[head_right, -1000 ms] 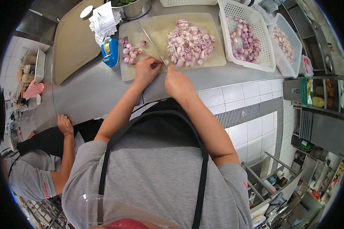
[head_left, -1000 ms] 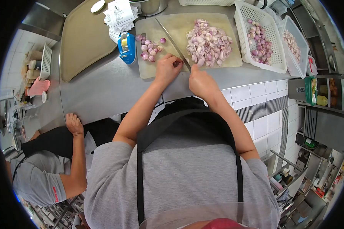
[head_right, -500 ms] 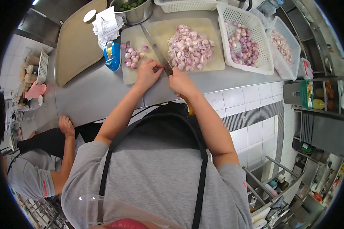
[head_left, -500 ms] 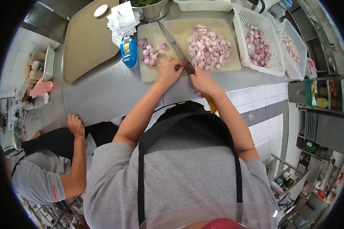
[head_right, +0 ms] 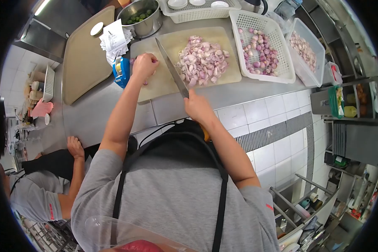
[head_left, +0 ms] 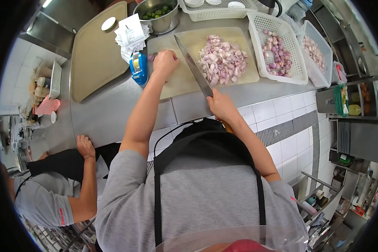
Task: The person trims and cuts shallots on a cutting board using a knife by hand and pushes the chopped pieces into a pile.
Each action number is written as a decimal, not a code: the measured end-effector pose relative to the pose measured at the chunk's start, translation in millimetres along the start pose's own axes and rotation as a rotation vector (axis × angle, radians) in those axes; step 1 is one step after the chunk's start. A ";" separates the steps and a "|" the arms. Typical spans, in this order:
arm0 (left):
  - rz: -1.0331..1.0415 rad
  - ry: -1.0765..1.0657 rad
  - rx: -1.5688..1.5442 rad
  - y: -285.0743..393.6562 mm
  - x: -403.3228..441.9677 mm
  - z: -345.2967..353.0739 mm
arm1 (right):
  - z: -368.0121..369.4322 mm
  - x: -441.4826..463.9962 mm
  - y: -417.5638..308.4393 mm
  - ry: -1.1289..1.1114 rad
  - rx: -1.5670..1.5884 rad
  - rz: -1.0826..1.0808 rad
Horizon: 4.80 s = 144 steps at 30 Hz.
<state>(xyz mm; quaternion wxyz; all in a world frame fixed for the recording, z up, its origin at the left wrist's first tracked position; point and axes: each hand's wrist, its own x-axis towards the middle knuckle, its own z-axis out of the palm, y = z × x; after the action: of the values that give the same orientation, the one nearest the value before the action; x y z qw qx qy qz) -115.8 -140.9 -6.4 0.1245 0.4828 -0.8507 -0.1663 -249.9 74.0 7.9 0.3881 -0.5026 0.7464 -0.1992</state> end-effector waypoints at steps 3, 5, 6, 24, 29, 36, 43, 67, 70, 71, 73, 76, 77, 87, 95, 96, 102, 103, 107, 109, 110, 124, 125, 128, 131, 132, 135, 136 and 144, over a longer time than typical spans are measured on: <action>0.084 0.153 -0.259 9.8 -12.0 -1.9 | -6.7 7.2 13.0 0.054 0.023 0.057; 0.096 0.064 -0.413 27.7 -40.5 2.0 | -19.2 11.9 11.4 0.074 -0.015 0.068; 0.107 -0.016 -0.569 36.6 -53.8 4.3 | -22.8 9.8 5.4 0.069 -0.015 0.066; 0.264 0.342 -0.669 42.2 -99.9 56.6 | -34.3 -1.7 -50.3 -0.115 -0.285 0.064; 0.269 0.339 -0.669 39.8 -98.8 57.5 | -19.0 3.3 -37.0 -0.078 -0.290 0.063; 0.235 0.281 -0.657 38.5 -99.9 55.2 | -27.3 2.5 -44.5 -0.093 -0.205 0.067; 0.209 0.251 -0.648 39.5 -102.6 50.7 | -13.3 8.1 -35.4 -0.101 -0.280 0.045; 0.259 0.328 -0.719 36.0 -100.2 58.6 | -4.6 8.2 -40.7 -0.014 -0.276 0.015; 0.239 0.292 -0.704 38.9 -99.4 55.5 | 7.0 15.0 -27.5 0.027 -0.319 -0.026; 0.208 0.284 -0.700 39.9 -97.6 56.2 | 5.6 16.0 -28.4 0.070 -0.340 -0.065; 0.173 0.268 -0.698 41.6 -100.3 58.5 | -10.5 17.1 -24.8 -0.030 -0.131 0.032; 0.105 0.253 -0.623 48.0 -95.6 51.9 | -31.0 23.0 -10.3 -0.152 0.100 0.112; 0.156 0.287 -0.478 50.1 -94.5 42.7 | -36.0 23.8 -12.4 -0.185 0.125 0.100; 0.106 0.226 -0.629 41.3 -104.3 41.8 | -18.5 12.3 -43.5 -0.067 -0.289 -0.019; 0.197 0.305 -0.440 47.6 -96.7 49.0 | -21.5 16.3 -34.6 0.011 -0.350 -0.103; 0.172 0.299 -0.403 50.0 -96.3 46.7 | -23.8 16.3 -34.0 0.007 -0.352 -0.101; 0.258 0.282 -0.337 42.7 -93.8 50.3 | -33.5 15.9 -36.1 -0.068 -0.345 -0.025; 0.262 0.283 -0.337 42.3 -93.1 52.2 | -28.9 16.8 -31.5 -0.046 -0.369 -0.062; 0.199 0.301 -0.427 43.3 -100.1 48.7 | -19.7 9.7 -43.9 -0.044 -0.344 0.010; 0.161 0.255 -0.467 41.8 -100.5 47.7 | -19.6 10.5 -42.0 -0.053 -0.337 0.002; 0.182 0.276 -0.508 40.5 -100.4 48.9 | -19.1 11.0 -41.0 -0.064 -0.329 -0.006; 0.285 0.338 -0.537 33.5 -93.5 51.4 | 0.5 23.2 -23.5 0.024 -0.302 -0.040; 0.274 0.333 -0.558 33.4 -95.5 52.1 | 2.9 19.8 -26.8 0.041 -0.278 -0.053; 0.265 0.325 -0.571 32.5 -94.5 53.2 | -12.6 13.4 -37.3 -0.019 -0.304 -0.016; 0.279 0.329 -0.568 31.8 -96.3 54.6 | 0.8 16.8 -32.9 0.037 -0.325 -0.035; 0.296 0.338 -0.565 31.1 -97.7 55.0 | -2.4 15.8 -35.6 0.035 -0.326 -0.035; 0.315 0.344 -0.524 29.4 -96.8 55.6 | -8.5 15.0 -40.8 0.003 -0.301 0.012; 0.315 0.339 -0.527 29.6 -98.9 56.2 | -2.7 17.0 -34.4 0.012 -0.307 -0.013; 0.291 0.336 -0.543 30.5 -97.6 56.4 | -0.6 11.8 -37.9 -0.004 -0.310 -0.006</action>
<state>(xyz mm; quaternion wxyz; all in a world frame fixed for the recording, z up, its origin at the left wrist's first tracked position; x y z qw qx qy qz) -111.5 -32.9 -50.7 0.4091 0.3265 -0.8029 -0.2854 -230.1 47.6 29.9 0.3068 -0.5592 0.7659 -0.0815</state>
